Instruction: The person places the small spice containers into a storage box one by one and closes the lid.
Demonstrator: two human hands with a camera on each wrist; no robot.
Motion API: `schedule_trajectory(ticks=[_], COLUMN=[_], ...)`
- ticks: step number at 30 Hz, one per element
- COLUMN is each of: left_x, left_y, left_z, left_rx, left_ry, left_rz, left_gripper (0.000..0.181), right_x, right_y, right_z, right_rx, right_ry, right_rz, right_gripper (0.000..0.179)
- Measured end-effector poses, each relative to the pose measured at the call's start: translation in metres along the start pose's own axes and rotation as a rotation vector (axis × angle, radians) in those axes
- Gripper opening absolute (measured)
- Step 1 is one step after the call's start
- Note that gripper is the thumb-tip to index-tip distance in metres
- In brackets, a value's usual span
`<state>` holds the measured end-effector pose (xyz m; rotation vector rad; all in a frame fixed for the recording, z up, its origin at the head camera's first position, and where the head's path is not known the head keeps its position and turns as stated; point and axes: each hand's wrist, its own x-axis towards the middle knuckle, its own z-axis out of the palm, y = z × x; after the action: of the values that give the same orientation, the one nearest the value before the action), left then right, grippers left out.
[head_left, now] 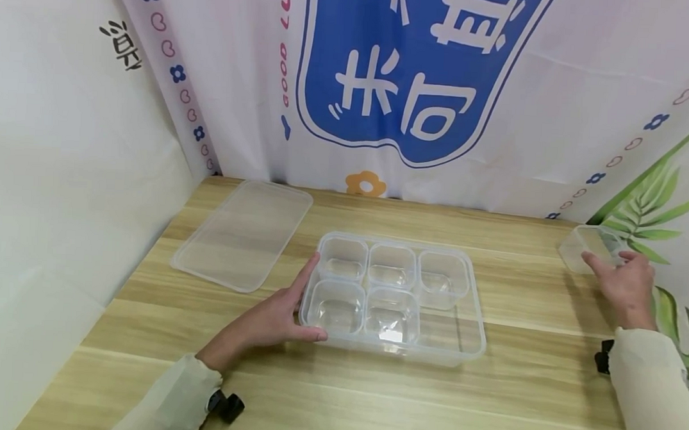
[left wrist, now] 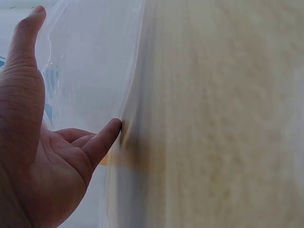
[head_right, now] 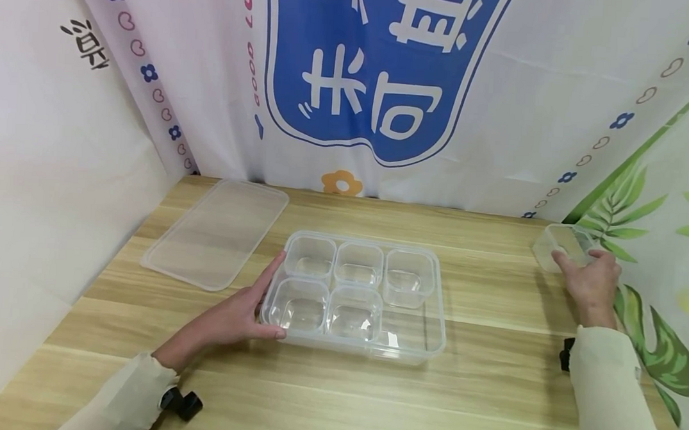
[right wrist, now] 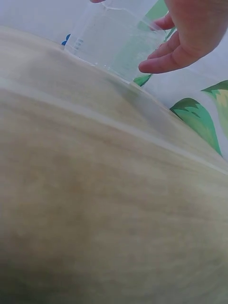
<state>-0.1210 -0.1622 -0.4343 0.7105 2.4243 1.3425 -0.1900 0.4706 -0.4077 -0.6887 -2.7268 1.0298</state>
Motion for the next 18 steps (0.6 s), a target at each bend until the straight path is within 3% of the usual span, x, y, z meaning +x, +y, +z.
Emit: schedule_trajectory(ticks=[11, 18], left_x=[-0.0004, -0.0012], left_y=[-0.0018, -0.0004], left_z=[0.0008, 0.0009], left_rx=[-0.008, -0.015], left_ry=[-0.004, 0.001], left_rz=[0.004, 0.0], left_gripper=[0.134, 0.134], right_x=[0.0013, 0.0016], right_y=[0.0036, 0.0016], right_z=[0.005, 0.0052], right_rx=[-0.008, 0.043], right_ry=[0.065, 0.059], right_rz=[-0.026, 0.007], right_gripper=[0.088, 0.096])
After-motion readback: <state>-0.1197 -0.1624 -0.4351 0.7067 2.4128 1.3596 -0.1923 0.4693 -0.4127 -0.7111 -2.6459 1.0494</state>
